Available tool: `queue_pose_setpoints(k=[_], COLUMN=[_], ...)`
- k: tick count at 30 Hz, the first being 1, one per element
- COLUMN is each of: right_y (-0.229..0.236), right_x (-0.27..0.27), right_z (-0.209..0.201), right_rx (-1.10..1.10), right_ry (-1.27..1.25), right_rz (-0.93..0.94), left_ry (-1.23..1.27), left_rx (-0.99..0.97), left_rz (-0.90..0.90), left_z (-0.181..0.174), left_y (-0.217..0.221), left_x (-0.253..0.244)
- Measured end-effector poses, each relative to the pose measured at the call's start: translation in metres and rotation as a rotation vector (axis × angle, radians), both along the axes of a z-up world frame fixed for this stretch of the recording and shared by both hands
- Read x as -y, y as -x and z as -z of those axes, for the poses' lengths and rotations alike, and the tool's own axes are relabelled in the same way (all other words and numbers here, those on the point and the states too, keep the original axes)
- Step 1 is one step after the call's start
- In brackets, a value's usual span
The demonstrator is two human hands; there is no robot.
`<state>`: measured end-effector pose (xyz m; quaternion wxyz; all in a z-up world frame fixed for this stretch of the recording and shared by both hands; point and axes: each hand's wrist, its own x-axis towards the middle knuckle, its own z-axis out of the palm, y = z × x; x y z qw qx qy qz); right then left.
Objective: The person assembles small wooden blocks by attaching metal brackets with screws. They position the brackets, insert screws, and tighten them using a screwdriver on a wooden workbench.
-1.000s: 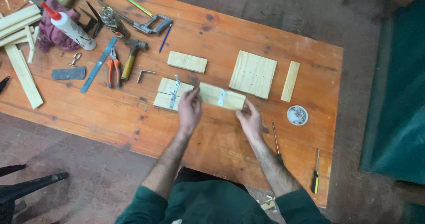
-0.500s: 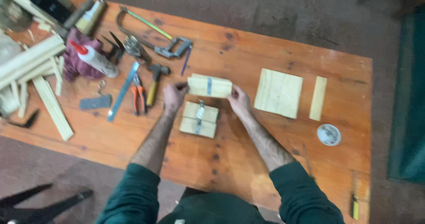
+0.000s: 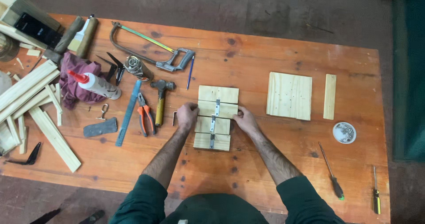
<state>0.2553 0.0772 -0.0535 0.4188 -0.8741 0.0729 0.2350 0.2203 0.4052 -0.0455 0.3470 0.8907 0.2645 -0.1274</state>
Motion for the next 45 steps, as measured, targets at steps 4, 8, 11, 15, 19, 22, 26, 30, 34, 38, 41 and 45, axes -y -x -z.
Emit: queue_pose_setpoints(k=[4,8,11,15,19,22,26,30,34,38,41,45], right_y=[-0.005,-0.043,-0.072,-0.080,-0.077,-0.063,-0.012,0.049,0.125,0.196,0.220,0.226], right_x=[-0.006,0.000,-0.001,-0.015,-0.002,0.024,0.076,0.160,0.241,0.311,0.334,0.339], right_z=[-0.039,-0.023,0.006,0.021,-0.038,-0.110,-0.200,-0.173,-0.115,-0.046,-0.023,-0.020], right_rx=[0.044,0.126,0.113,0.097,0.400,0.590,0.669,0.595,0.511,0.363,0.314,0.339], right_ry=[0.089,0.101,0.102,0.068,-0.306,-0.373,-0.363,-0.324,-0.197,-0.159,-0.161,-0.112], right_rz=[-0.010,0.002,0.046,0.099,0.229,0.234,0.264,0.337,0.374,0.394,0.429,0.383], left_ry=[0.033,0.020,0.057,0.107,0.088,0.136,0.245,0.210,0.227,0.165,0.152,0.117], left_rx=[0.044,0.143,0.184,0.134,0.318,0.469,0.658,0.579,0.327,0.082,0.091,0.098], left_rz=[-0.002,-0.042,-0.034,-0.023,-0.060,-0.071,-0.042,-0.006,0.062,0.139,0.121,0.131], left_z=[-0.016,-0.019,0.011,0.018,-0.038,-0.105,-0.184,-0.172,-0.125,-0.046,-0.014,0.000], left_y=[-0.003,-0.031,-0.068,-0.091,-0.101,-0.090,-0.051,0.013,0.082,0.142,0.169,0.183], left_x=[-0.008,-0.020,-0.020,-0.004,0.007,0.038,0.101,0.185,0.268,0.328,0.352,0.366])
